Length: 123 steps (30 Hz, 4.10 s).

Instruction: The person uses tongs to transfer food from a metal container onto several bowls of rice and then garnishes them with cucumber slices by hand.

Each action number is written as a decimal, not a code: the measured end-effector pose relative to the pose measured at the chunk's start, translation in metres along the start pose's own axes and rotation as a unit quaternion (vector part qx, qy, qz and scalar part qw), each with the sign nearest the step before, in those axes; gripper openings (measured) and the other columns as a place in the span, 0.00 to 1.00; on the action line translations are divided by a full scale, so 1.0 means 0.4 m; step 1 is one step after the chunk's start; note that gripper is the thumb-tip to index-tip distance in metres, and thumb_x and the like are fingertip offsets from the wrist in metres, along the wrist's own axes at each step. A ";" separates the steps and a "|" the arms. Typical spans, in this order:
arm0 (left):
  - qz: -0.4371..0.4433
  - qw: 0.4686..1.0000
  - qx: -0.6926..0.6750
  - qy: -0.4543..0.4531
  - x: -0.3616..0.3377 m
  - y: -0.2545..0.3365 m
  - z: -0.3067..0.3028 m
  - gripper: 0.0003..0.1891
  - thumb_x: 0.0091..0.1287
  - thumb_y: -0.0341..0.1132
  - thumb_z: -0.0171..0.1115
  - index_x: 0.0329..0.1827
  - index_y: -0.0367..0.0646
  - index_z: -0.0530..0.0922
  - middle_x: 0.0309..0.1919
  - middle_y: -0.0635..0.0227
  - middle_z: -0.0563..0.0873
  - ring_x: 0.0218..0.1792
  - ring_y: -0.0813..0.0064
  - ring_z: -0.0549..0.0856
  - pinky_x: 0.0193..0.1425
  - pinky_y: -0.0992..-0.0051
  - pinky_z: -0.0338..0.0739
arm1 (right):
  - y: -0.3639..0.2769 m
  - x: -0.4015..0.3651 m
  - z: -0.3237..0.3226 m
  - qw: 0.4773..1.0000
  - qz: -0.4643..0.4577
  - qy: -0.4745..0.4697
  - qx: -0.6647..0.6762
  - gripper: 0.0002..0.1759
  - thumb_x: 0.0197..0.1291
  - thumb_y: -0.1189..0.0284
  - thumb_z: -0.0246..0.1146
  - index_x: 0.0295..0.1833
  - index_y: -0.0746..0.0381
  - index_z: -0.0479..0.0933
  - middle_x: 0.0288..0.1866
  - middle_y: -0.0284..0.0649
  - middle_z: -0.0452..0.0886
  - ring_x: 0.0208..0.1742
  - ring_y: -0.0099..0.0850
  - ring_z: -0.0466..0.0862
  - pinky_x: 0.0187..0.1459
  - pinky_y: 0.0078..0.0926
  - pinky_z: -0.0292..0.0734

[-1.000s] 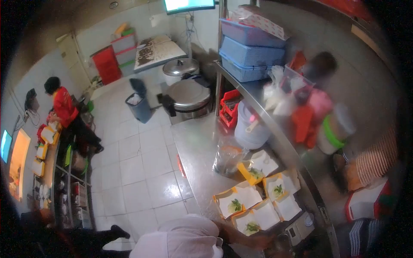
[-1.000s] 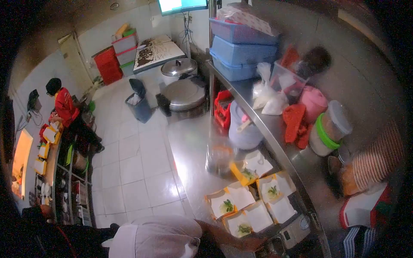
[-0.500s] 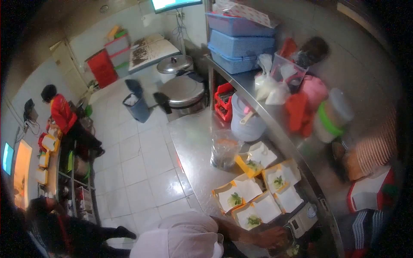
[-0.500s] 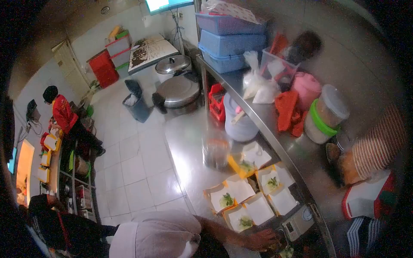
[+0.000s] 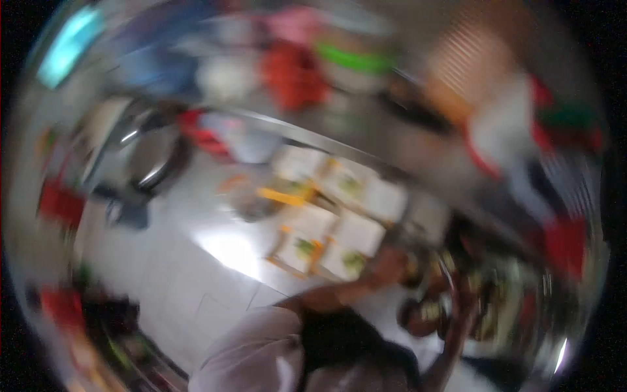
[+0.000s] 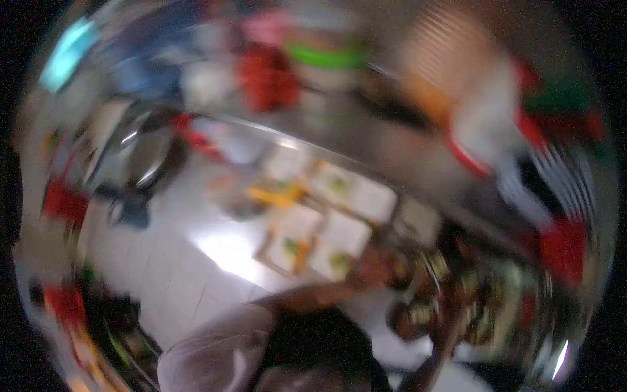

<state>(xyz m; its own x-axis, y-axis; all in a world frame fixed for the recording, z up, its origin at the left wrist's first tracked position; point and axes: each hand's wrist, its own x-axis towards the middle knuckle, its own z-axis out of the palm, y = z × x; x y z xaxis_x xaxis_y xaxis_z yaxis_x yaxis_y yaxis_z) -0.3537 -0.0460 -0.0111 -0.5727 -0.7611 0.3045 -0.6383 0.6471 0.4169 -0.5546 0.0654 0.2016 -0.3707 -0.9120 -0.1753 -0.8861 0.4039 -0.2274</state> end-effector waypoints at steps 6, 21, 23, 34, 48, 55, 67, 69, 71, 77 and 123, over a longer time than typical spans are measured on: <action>0.026 0.998 0.045 -0.041 0.032 0.053 -0.143 0.22 0.72 0.46 0.57 0.67 0.50 0.77 0.60 0.53 0.76 0.64 0.51 0.71 0.66 0.47 0.66 | -0.019 0.104 -0.082 0.977 0.018 0.073 0.198 0.17 0.70 0.63 0.66 0.57 0.60 0.86 0.30 0.41 0.85 0.32 0.28 0.82 0.37 0.31 0.75; -0.191 0.966 -0.172 -0.012 0.008 0.041 -0.168 0.32 0.64 0.34 0.69 0.68 0.35 0.64 0.61 0.43 0.67 0.58 0.38 0.75 0.59 0.48 0.77 | -0.081 0.612 0.219 0.939 -0.134 0.265 -0.173 0.26 0.66 0.51 0.65 0.54 0.63 0.85 0.48 0.54 0.87 0.49 0.54 0.87 0.50 0.48 0.83; -0.220 0.957 -0.185 -0.019 0.001 0.033 -0.149 0.33 0.64 0.34 0.69 0.69 0.35 0.63 0.63 0.41 0.67 0.57 0.36 0.77 0.58 0.47 0.78 | -0.069 0.610 0.194 0.938 -0.159 0.272 -0.147 0.26 0.65 0.51 0.65 0.55 0.62 0.85 0.48 0.54 0.87 0.50 0.53 0.87 0.50 0.48 0.83; -0.309 0.901 -0.285 -0.105 0.001 0.016 -0.124 0.22 0.81 0.43 0.49 0.70 0.38 0.62 0.46 0.39 0.85 0.47 0.37 0.85 0.51 0.46 0.80 | -0.122 0.213 -0.023 0.985 -0.054 -0.059 -0.152 0.31 0.69 0.44 0.56 0.48 0.63 0.86 0.42 0.55 0.88 0.49 0.48 0.89 0.50 0.48 0.84; -0.284 0.901 -0.327 -0.002 -0.008 0.022 -0.116 0.21 0.80 0.43 0.51 0.67 0.40 0.65 0.41 0.41 0.85 0.43 0.41 0.87 0.46 0.49 0.79 | -0.102 0.158 0.158 0.993 -0.035 -0.096 -0.059 0.19 0.68 0.57 0.58 0.47 0.58 0.87 0.47 0.52 0.87 0.50 0.49 0.88 0.50 0.46 0.84; -0.207 0.940 -0.247 0.115 -0.005 0.030 -0.107 0.30 0.77 0.46 0.54 0.77 0.41 0.61 0.49 0.47 0.85 0.59 0.43 0.80 0.59 0.48 0.74 | -0.123 0.072 -0.067 0.995 0.025 -0.039 0.086 0.19 0.67 0.56 0.67 0.48 0.62 0.86 0.40 0.50 0.88 0.41 0.42 0.89 0.44 0.39 0.80; 0.019 0.989 -0.146 0.000 0.031 0.006 -0.091 0.20 0.67 0.43 0.69 0.59 0.47 0.83 0.55 0.60 0.84 0.60 0.55 0.75 0.63 0.53 0.64 | -0.028 0.028 -0.078 0.995 0.057 -0.059 0.051 0.13 0.63 0.62 0.71 0.47 0.59 0.88 0.36 0.46 0.89 0.33 0.38 0.89 0.34 0.39 0.82; -0.005 0.992 -0.123 -0.001 0.029 0.009 -0.090 0.18 0.66 0.46 0.69 0.54 0.48 0.85 0.51 0.63 0.86 0.61 0.59 0.75 0.63 0.53 0.64 | 0.031 0.032 -0.085 0.998 -0.029 -0.035 0.038 0.13 0.63 0.62 0.71 0.47 0.59 0.88 0.37 0.45 0.90 0.34 0.37 0.89 0.35 0.38 0.82; -0.028 0.995 -0.099 0.000 0.028 0.010 -0.088 0.16 0.65 0.48 0.69 0.50 0.49 0.87 0.46 0.65 0.88 0.62 0.62 0.75 0.62 0.53 0.64 | 0.054 0.036 -0.119 0.991 -0.132 -0.009 -0.027 0.13 0.64 0.63 0.71 0.49 0.58 0.88 0.40 0.41 0.91 0.39 0.32 0.90 0.38 0.33 0.84; -0.002 0.996 0.013 -0.089 0.022 0.047 -0.124 0.20 0.66 0.48 0.68 0.57 0.51 0.85 0.61 0.67 0.78 0.67 0.59 0.70 0.66 0.48 0.62 | 0.020 0.146 -0.110 0.971 0.046 0.022 0.234 0.15 0.67 0.60 0.68 0.49 0.58 0.88 0.41 0.45 0.90 0.38 0.38 0.89 0.43 0.36 0.82; -0.084 0.972 -0.175 -0.129 -0.131 0.008 -0.118 0.41 0.75 0.49 0.54 0.82 0.39 0.47 0.81 0.40 0.48 0.77 0.43 0.63 0.70 0.54 0.75 | -0.128 0.354 0.406 0.965 0.202 -0.008 -0.165 0.17 0.76 0.64 0.57 0.60 0.62 0.82 0.53 0.45 0.86 0.54 0.40 0.85 0.58 0.40 0.78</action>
<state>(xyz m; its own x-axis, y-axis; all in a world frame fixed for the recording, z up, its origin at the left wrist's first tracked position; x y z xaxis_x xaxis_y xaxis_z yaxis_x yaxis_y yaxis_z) -0.3014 -0.0059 0.0147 -0.6144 -0.7890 -0.0003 -0.5465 0.4253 0.7214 -0.5165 -0.0729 0.0328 -0.7031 -0.6820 -0.2015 -0.7110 0.6801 0.1790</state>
